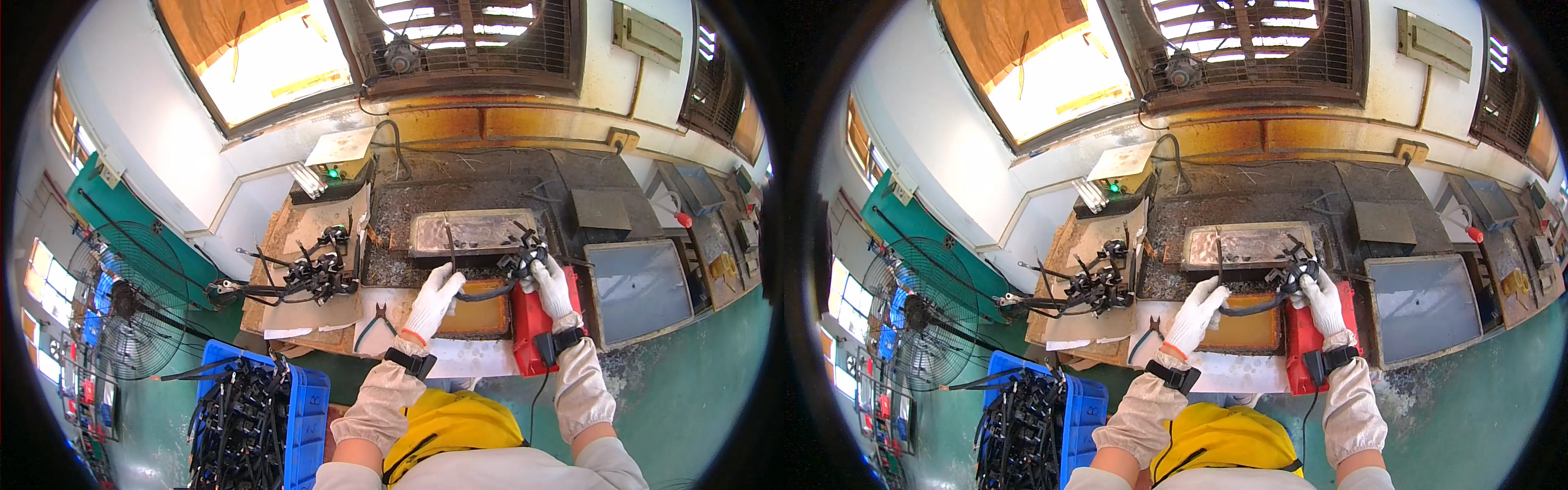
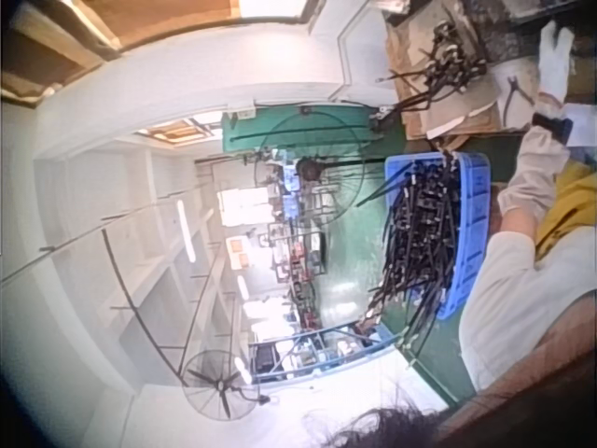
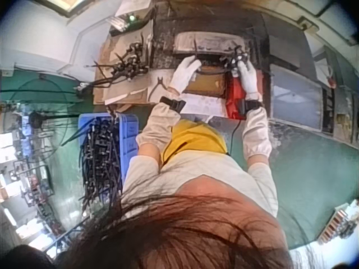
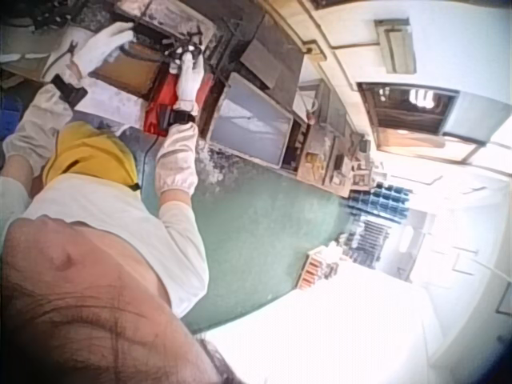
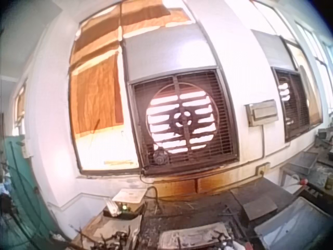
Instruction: Tinning or soldering the ends of black electrical cables using a heating station.
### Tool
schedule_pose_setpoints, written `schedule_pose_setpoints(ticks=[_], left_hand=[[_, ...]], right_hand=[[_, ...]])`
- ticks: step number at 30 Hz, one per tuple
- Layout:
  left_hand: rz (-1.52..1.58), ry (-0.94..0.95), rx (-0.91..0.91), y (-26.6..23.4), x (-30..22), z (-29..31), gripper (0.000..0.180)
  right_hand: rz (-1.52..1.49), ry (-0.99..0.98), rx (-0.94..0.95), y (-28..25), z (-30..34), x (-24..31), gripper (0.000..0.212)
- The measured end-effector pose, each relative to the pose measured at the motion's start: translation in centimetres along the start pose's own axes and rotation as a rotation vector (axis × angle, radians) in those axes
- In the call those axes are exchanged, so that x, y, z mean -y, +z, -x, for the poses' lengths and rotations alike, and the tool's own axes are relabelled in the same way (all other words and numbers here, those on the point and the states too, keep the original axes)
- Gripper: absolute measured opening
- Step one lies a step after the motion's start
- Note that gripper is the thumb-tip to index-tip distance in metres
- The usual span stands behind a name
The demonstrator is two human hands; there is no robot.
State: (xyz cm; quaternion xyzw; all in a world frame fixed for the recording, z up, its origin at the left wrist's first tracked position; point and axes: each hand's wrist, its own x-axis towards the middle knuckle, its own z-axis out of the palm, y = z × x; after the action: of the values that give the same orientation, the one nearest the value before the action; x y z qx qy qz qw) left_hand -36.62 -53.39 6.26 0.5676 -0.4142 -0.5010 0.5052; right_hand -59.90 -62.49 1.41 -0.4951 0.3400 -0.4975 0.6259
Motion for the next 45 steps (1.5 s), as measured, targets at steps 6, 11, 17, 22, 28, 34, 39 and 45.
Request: schedule_pose_setpoints(ticks=[6,11,17,22,28,34,39,45], left_hand=[[-0.047,0.032,0.054,0.2,-0.3,0.5,0.055],[-0.092,0.034,0.043,0.4,-0.3,0.1,0.055],[-0.056,0.111,-0.022,0.4,-0.2,-0.6,0.046],[-0.058,0.123,-0.041,0.5,-0.5,-0.6,0.053],[-0.126,0.049,-0.132,0.6,-0.5,-1.1,0.048],[-0.7,0.269,-0.418,1.7,0.1,-2.8,0.045],[-0.859,0.69,-0.381,5.3,-2.0,-3.1,0.035],[-0.836,0.398,-0.033,8.6,-2.0,-3.8,0.041]], right_hand=[[-0.174,0.003,-0.039,-0.5,-0.2,-0.7,0.026],[-0.305,-0.02,-0.032,-1.1,-0.3,-1.5,0.033],[-0.46,-0.014,-0.009,-1.4,-0.3,-1.5,0.042],[-0.485,0.049,0.028,-1.4,0.1,-0.8,0.049],[-0.695,0.089,0.16,-1.6,0.1,0.0,0.059],[-0.81,0.043,0.22,-2.5,-0.9,-1.6,0.056],[-0.831,0.027,0.236,-2.0,-0.8,-0.7,0.046],[-0.774,0.042,0.273,-1.7,0.0,0.0,0.047]])
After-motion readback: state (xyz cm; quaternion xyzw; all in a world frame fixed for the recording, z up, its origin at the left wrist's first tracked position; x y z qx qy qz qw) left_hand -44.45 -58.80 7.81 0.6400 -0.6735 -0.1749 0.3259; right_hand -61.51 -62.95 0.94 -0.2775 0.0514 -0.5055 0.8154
